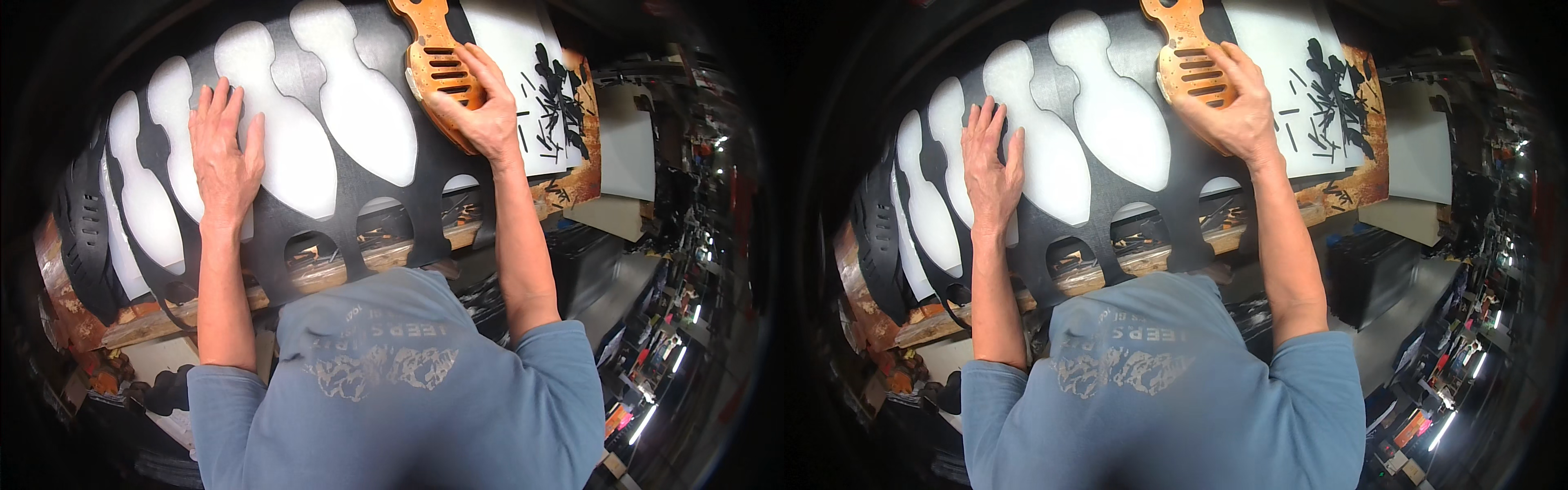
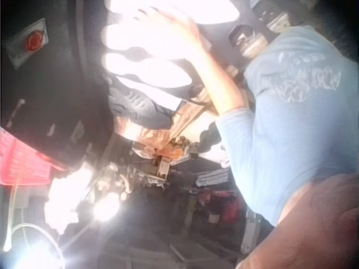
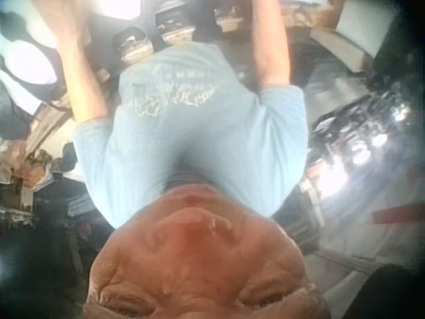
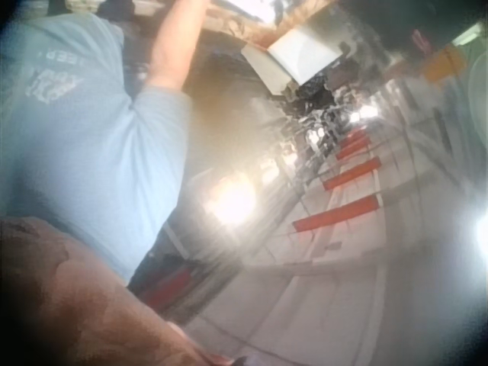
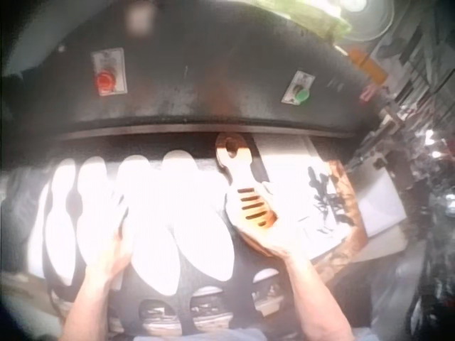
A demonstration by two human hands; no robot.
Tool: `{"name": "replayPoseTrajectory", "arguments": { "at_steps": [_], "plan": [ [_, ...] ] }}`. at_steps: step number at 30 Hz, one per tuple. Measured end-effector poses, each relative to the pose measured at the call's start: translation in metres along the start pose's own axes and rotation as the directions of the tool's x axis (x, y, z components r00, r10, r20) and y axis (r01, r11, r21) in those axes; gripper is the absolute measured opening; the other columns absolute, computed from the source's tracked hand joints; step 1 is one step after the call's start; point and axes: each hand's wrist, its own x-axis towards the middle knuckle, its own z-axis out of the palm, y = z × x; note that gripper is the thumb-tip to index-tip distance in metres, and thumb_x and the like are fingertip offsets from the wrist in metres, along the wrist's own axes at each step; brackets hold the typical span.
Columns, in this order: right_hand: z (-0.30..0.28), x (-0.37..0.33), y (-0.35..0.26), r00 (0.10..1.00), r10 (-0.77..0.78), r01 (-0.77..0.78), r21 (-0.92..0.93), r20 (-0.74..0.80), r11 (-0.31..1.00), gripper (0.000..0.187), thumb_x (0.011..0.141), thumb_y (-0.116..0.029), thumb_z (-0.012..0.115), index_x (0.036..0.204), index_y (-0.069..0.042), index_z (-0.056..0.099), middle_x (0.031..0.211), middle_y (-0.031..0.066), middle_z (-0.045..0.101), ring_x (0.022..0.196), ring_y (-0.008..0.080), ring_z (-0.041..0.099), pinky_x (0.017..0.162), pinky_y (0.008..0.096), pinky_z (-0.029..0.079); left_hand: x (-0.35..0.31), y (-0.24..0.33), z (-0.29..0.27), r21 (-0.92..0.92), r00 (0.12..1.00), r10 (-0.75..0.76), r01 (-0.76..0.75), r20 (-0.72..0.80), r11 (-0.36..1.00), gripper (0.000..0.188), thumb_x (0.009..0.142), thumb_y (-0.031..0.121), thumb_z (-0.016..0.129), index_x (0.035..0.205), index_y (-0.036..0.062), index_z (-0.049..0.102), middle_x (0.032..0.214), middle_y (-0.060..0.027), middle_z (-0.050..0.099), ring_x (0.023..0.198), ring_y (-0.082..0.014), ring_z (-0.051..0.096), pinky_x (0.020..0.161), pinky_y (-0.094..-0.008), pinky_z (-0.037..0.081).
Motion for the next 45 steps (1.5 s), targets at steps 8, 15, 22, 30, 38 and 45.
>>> {"name": "replayPoseTrajectory", "arguments": {
  "at_steps": [8, 15, 22, 30, 38, 45],
  "plan": [
    [-0.012, -0.030, 0.002, 0.992, 0.121, -0.107, 0.248, -0.042, 0.963, 0.084, 0.081, -0.024, 0.092, 0.150, 0.006, 0.054, 0.155, 0.0249, 0.052, 0.144, 0.0348, 0.053, 0.123, 0.0432, 0.041, -0.008, 0.007, -0.023, -0.286, 0.988, -0.130, 0.099, -0.089, 0.953, 0.031, 0.102, 0.006, 0.067, 0.132, -0.0003, 0.072, 0.142, -0.0185, 0.068, 0.142, -0.0349, 0.057, 0.119, -0.0441, 0.045],
    [-0.009, -0.069, -0.006, 0.998, -0.036, 0.034, -0.041, -0.052, 0.999, 0.080, 0.072, -0.018, 0.090, 0.145, 0.001, 0.060, 0.161, 0.0302, 0.042, 0.147, 0.0449, 0.047, 0.122, 0.0477, 0.042, -0.101, 0.083, -0.077, -0.577, 0.918, -0.313, 0.397, 0.244, 0.714, 0.011, 0.101, -0.002, 0.065, 0.102, -0.0033, 0.076, 0.098, -0.0111, 0.077, 0.085, -0.0180, 0.073, 0.074, -0.0328, 0.059],
    [-0.008, -0.067, 0.003, 0.989, -0.090, 0.094, 0.027, -0.118, 0.995, 0.076, 0.075, -0.018, 0.089, 0.141, 0.003, 0.062, 0.157, 0.0291, 0.046, 0.143, 0.0427, 0.052, 0.120, 0.0451, 0.044, -0.153, 0.132, -0.022, -0.458, 0.996, -0.059, 0.084, 0.067, 0.885, 0.014, 0.090, -0.002, 0.076, 0.094, 0.0026, 0.064, 0.096, -0.0132, 0.071, 0.076, -0.0301, 0.071, 0.067, -0.0374, 0.057],
    [-0.034, -0.078, 0.004, 0.900, 0.177, 0.007, 0.419, -0.398, 0.908, 0.022, 0.099, -0.009, 0.075, 0.119, 0.001, 0.071, 0.108, 0.0060, 0.069, 0.097, 0.0134, 0.067, 0.089, 0.0292, 0.056, -0.155, 0.135, -0.017, -0.269, 0.998, -0.053, 0.047, -0.015, 0.962, 0.020, 0.092, 0.003, 0.077, 0.093, 0.0050, 0.057, 0.092, -0.0107, 0.067, 0.066, -0.0299, 0.067, 0.058, -0.0404, 0.054],
    [-0.099, -0.026, -0.021, 0.775, -0.082, 0.297, 0.247, -0.627, 0.922, 0.024, 0.104, -0.019, 0.073, 0.090, 0.000, 0.070, 0.077, 0.0008, 0.068, 0.071, 0.0074, 0.060, 0.065, 0.0254, 0.050, -0.161, 0.132, -0.013, -0.219, 0.993, -0.064, 0.040, -0.100, 0.975, 0.017, 0.096, 0.006, 0.074, 0.091, 0.0036, 0.059, 0.087, -0.0123, 0.065, 0.065, -0.0297, 0.066, 0.059, -0.0417, 0.054],
    [-0.119, -0.104, 0.001, 0.906, 0.038, 0.041, 0.176, -0.422, 0.984, 0.025, 0.103, -0.021, 0.073, 0.093, 0.002, 0.072, 0.079, 0.0085, 0.073, 0.073, 0.0131, 0.065, 0.069, 0.0309, 0.053, -0.165, 0.133, -0.010, -0.237, 0.979, -0.169, 0.139, -0.113, 0.961, 0.022, 0.097, 0.011, 0.074, 0.082, 0.0020, 0.060, 0.080, -0.0122, 0.063, 0.065, -0.0305, 0.064, 0.061, -0.0420, 0.051]
  ]
}}
